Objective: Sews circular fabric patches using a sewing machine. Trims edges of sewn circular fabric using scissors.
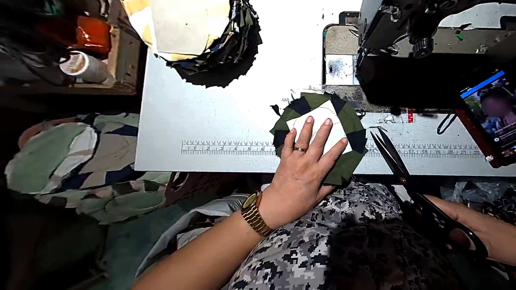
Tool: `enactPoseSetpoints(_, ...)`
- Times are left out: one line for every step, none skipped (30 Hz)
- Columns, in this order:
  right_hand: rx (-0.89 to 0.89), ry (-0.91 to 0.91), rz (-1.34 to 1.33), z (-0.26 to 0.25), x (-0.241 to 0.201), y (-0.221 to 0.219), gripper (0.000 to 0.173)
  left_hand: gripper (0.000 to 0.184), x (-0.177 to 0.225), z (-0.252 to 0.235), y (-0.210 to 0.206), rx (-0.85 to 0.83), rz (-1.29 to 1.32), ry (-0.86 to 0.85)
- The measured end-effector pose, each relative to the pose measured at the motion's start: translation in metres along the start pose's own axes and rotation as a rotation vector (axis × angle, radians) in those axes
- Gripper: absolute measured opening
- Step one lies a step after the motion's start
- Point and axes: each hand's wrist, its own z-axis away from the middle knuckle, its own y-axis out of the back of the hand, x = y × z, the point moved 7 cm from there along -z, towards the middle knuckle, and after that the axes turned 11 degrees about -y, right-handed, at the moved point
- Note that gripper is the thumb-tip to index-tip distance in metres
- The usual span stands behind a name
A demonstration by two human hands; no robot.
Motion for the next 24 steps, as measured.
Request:
enactPoseSetpoints(0.007,0.003,0.019,-0.003,-0.002,-0.001,0.069,0.072,0.003,0.0,-0.001,0.011,0.012,-0.013)
enactPoseSetpoints(0.014,0.003,0.042,-0.007,-0.003,-0.002,0.07,0.072,0.005,0.0,-0.001,0.019,0.025,-0.025)
enactPoseSetpoints(0.021,0.011,0.064,-0.01,-0.006,-0.002,0.071,0.07,0.007,0.0,-0.002,0.026,0.036,-0.036)
enactPoseSetpoints(0.032,0.017,0.081,-0.012,-0.008,-0.002,0.07,0.069,0.009,0.0,-0.003,0.032,0.044,-0.044)
enactPoseSetpoints(0.04,0.021,0.079,-0.015,-0.008,-0.002,0.07,0.068,0.011,0.0,-0.003,0.035,0.047,-0.049)
enactPoseSetpoints(0.045,0.03,0.073,-0.017,-0.009,-0.002,0.071,0.068,0.012,0.0,-0.003,0.035,0.049,-0.051)
enactPoseSetpoints(0.054,0.034,0.062,-0.019,-0.01,-0.003,0.071,0.067,0.013,0.001,-0.004,0.038,0.049,-0.055)
enactPoseSetpoints(0.061,0.037,0.053,-0.021,-0.011,-0.003,0.07,0.067,0.014,0.001,-0.004,0.044,0.049,-0.059)
enactPoseSetpoints(0.063,0.039,0.044,-0.022,-0.012,-0.003,0.069,0.066,0.015,0.002,-0.004,0.053,0.05,-0.062)
enactPoseSetpoints(0.058,0.039,0.034,-0.024,-0.012,-0.004,0.067,0.065,0.016,0.002,-0.004,0.062,0.054,-0.064)
enactPoseSetpoints(0.05,0.041,0.019,-0.025,-0.013,-0.005,0.068,0.064,0.017,0.003,-0.005,0.065,0.058,-0.067)
enactPoseSetpoints(0.043,0.042,-0.001,-0.026,-0.014,-0.006,0.069,0.064,0.018,0.003,-0.005,0.066,0.057,-0.072)
enactPoseSetpoints(0.034,0.044,-0.023,-0.026,-0.015,-0.007,0.07,0.064,0.018,0.003,-0.005,0.066,0.056,-0.076)
enactPoseSetpoints(0.029,0.043,-0.044,-0.026,-0.015,-0.008,0.071,0.063,0.019,0.004,-0.005,0.067,0.053,-0.078)
enactPoseSetpoints(0.026,0.04,-0.065,-0.027,-0.016,-0.009,0.072,0.063,0.019,0.004,-0.006,0.071,0.055,-0.079)
enactPoseSetpoints(0.024,0.046,-0.076,-0.027,-0.016,-0.01,0.073,0.063,0.019,0.004,-0.006,0.075,0.055,-0.08)
enactPoseSetpoints(0.022,0.057,-0.08,-0.027,-0.016,-0.01,0.073,0.063,0.02,0.004,-0.006,0.076,0.054,-0.081)
enactPoseSetpoints(0.021,0.063,-0.079,-0.028,-0.016,-0.01,0.074,0.063,0.02,0.004,-0.006,0.077,0.056,-0.082)
enactPoseSetpoints(0.023,0.068,-0.084,-0.028,-0.015,-0.011,0.074,0.064,0.02,0.004,-0.006,0.074,0.059,-0.085)
enactPoseSetpoints(0.027,0.067,-0.097,-0.029,-0.016,-0.011,0.074,0.064,0.02,0.005,-0.006,0.068,0.06,-0.084)
enactPoseSetpoints(0.033,0.063,-0.11,-0.029,-0.017,-0.011,0.074,0.064,0.02,0.005,-0.006,0.06,0.065,-0.081)
enactPoseSetpoints(0.041,0.049,-0.127,-0.028,-0.017,-0.011,0.073,0.064,0.02,0.004,-0.006,0.062,0.07,-0.081)
enactPoseSetpoints(0.048,0.025,-0.152,-0.028,-0.017,-0.011,0.072,0.063,0.021,0.004,-0.006,0.07,0.077,-0.084)
enactPoseSetpoints(0.058,0.01,-0.178,-0.027,-0.017,-0.011,0.072,0.062,0.021,0.004,-0.006,0.081,0.081,-0.086)
